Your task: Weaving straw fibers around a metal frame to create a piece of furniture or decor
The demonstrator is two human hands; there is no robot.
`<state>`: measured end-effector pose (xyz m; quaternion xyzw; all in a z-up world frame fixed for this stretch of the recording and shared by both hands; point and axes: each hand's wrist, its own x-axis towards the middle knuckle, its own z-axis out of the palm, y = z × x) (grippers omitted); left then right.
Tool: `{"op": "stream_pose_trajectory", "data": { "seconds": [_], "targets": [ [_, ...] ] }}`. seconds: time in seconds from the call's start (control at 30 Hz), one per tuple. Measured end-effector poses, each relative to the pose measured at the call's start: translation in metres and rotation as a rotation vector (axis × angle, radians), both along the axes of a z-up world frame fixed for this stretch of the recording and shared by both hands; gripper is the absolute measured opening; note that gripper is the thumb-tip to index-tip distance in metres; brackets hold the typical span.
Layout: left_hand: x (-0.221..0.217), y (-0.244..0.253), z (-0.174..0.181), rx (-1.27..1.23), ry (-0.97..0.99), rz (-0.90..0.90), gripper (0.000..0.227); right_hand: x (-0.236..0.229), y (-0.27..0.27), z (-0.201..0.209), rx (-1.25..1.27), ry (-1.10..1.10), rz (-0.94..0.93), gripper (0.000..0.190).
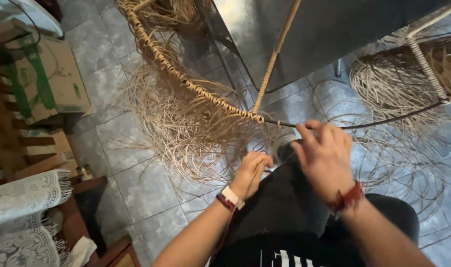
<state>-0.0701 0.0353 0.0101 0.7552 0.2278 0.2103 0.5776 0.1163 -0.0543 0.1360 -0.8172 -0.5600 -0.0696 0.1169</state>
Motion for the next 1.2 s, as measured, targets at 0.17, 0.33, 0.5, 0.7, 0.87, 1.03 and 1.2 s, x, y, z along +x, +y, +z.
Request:
{"op": "stream_pose_trajectory", "data": {
  "seconds": [0.17,0.33,0.5,0.7,0.87,1.03,1.2],
  "targets": [
    [0.017,0.037,-0.026,0.275,0.339,-0.111,0.039,0.024,0.049,-0.057,0.137,0.144,0.291,0.021],
    [0.003,0.043,-0.031,0.521,0.761,-0.097,0.023,0.010,0.068,-0.066,0.134,0.115,0.261,0.023],
    [-0.025,0.011,0.001,0.188,0.297,0.239,0.025,0.023,0.034,-0.063,0.256,0.078,0.237,0.043],
    [0.053,-0.061,0.076,0.258,0.126,0.078,0.023,0.054,-0.082,-0.059,0.412,0.280,-0.048,0.038],
    [0.192,-0.126,0.094,0.130,-0.016,-0.305,0.020,0.095,-0.178,-0.077,0.397,0.321,-0.362,0.035],
    [0.308,-0.203,0.057,0.052,0.003,-0.658,0.014,0.136,-0.274,-0.116,0.403,0.374,-0.671,0.035],
    [0.392,-0.273,-0.042,-0.239,0.084,-0.762,0.010,0.187,-0.337,-0.185,0.371,0.463,-0.895,0.038]
  ]
}}
